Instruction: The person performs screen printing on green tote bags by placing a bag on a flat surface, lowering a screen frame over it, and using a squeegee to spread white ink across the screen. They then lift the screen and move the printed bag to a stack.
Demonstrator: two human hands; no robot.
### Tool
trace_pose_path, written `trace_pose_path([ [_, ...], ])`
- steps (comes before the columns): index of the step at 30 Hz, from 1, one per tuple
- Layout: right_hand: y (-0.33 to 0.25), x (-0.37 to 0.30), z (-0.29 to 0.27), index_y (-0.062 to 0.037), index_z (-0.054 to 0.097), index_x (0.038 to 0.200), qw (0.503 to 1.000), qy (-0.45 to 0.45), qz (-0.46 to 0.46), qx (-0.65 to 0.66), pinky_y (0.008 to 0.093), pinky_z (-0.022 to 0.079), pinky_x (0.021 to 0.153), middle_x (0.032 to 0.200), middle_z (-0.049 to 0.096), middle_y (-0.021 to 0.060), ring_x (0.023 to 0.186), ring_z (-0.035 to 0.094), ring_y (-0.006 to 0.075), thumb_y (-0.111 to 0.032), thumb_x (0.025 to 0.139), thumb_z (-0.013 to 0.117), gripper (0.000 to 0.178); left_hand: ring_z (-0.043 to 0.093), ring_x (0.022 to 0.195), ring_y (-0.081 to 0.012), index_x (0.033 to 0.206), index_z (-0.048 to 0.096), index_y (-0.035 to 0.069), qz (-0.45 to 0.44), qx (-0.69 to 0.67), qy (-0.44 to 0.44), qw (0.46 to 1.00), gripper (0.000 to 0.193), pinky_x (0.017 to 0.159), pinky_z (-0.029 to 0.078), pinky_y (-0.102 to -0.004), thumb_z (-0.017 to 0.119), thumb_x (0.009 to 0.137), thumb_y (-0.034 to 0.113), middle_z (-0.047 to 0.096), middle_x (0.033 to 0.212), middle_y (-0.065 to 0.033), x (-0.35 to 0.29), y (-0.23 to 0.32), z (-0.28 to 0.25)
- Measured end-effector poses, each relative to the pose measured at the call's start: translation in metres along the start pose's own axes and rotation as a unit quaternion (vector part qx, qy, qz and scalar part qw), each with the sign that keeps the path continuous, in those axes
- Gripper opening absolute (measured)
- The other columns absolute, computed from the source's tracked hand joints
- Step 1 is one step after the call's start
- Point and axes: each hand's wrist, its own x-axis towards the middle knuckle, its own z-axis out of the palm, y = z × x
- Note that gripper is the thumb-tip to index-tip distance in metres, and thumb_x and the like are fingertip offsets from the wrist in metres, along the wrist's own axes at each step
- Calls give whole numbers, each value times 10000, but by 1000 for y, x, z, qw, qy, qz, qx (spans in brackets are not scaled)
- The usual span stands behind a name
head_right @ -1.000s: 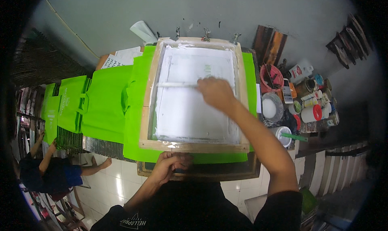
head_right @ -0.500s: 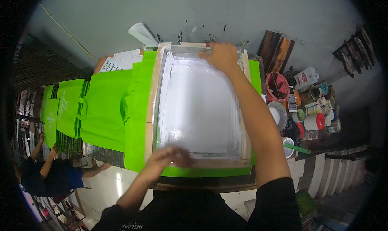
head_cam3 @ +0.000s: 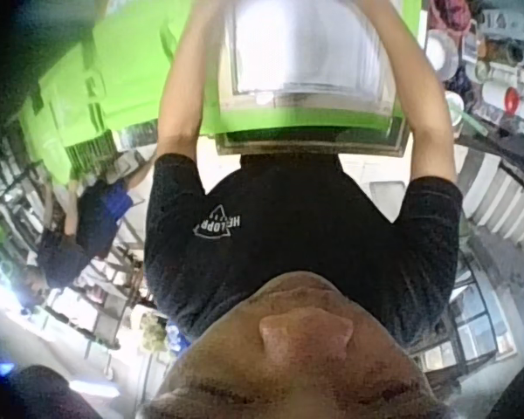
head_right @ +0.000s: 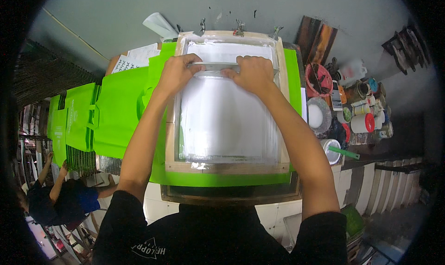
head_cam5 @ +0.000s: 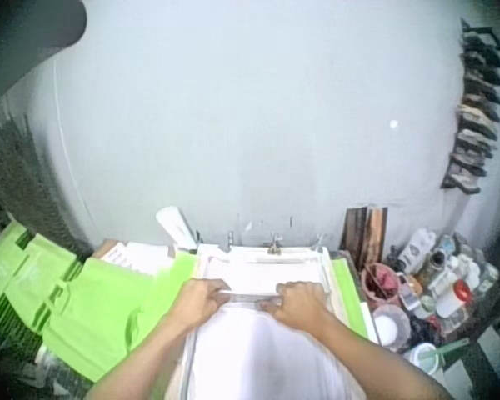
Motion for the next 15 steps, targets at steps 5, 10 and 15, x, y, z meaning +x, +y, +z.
trace_pose_path([
  [5, -16, -44, -14, -47, 747, 861, 999, -27, -1, 19, 466, 550, 685, 778, 730, 154, 748, 722, 344, -667, 852, 640, 629, 686, 704, -359, 1010, 762, 43, -19, -5, -23, 1000, 255, 708, 531, -403, 764, 866, 254, 701, 766, -208, -46, 16, -3],
  [10, -33, -99, -12, -54, 707, 791, 999, -11, -15, 39, 451, 538, 639, 724, 697, 143, 695, 700, 330, -625, 850, 674, 575, 693, 731, -350, 1020, 761, 32, -16, -17, -26, 999, 230, 718, 535, -396, 754, 879, 213, 710, 826, -216, -104, 33, -7],
  [15, -51, -163, -4, -81, 616, 700, 996, 61, -40, 54, 459, 488, 543, 652, 625, 105, 605, 645, 322, -657, 799, 722, 595, 701, 794, -339, 1018, 755, 6, -43, -24, -53, 997, 213, 744, 541, -392, 772, 854, 141, 721, 920, -215, -167, 54, -14],
])
